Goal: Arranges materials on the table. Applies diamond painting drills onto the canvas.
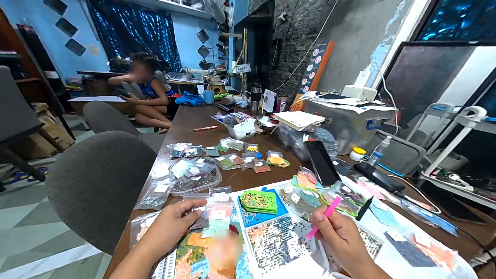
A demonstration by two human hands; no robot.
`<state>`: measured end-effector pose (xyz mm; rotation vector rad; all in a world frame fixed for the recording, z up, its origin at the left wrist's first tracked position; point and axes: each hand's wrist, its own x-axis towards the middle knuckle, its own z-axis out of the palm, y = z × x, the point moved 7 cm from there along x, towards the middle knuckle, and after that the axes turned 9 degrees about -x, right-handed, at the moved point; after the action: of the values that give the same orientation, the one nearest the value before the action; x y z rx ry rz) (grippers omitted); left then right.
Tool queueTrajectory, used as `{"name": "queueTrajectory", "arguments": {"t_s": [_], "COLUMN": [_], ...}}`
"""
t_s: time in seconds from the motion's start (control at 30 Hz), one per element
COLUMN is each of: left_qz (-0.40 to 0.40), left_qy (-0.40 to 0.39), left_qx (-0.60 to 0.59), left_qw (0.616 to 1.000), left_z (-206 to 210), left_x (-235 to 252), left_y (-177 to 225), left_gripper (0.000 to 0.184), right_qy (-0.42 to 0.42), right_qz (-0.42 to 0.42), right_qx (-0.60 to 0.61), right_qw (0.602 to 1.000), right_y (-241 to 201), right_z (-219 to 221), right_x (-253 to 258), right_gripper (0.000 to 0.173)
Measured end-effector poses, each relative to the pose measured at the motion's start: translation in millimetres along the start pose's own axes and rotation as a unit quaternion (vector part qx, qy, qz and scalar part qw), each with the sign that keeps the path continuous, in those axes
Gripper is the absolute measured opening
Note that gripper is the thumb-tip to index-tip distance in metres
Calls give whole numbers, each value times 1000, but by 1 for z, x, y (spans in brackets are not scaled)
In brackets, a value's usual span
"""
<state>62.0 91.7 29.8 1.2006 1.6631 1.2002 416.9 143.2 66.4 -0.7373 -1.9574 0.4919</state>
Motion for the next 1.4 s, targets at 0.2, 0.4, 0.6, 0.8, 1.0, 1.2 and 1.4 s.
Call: {"name": "queueTrajectory", "arguments": {"t_s": [0.2, 0.4, 0.6, 0.8, 1.0, 1.2, 1.4], "left_qz": [-7, -11, -3, -2, -5, -3, 0], "left_qy": [1, 1, 1, 0, 2, 2, 0], "left_qx": [-6, -3, 12, 13, 1, -5, -4], "left_qw": [1000, 1000, 1000, 1000, 1000, 1000, 1000], "left_z": [-1, 0, -1, -1, -1, 0, -1], "left_x": [0, 0, 0, 0, 0, 0, 0], "left_y": [-1, 1, 0, 0, 0, 0, 0], "left_gripper": [23, 23, 24, 24, 23, 23, 23], "right_qy": [-25, -37, -67, -86, -45, -63, -74], "right_qz": [-13, -14, -29, -51, -37, -45, -62], "right_qx": [28, 17, 24, 16, 7, 16, 21], "right_qw": [999, 999, 997, 995, 998, 997, 995], "right_y": [-2, -2, -4, -6, -4, -7, -9], "right_z": [3, 5, 9, 12, 7, 9, 11], "right_x": [0, 0, -1, -2, 0, -1, -1], "right_gripper": [38, 40, 40, 40, 39, 39, 38]}}
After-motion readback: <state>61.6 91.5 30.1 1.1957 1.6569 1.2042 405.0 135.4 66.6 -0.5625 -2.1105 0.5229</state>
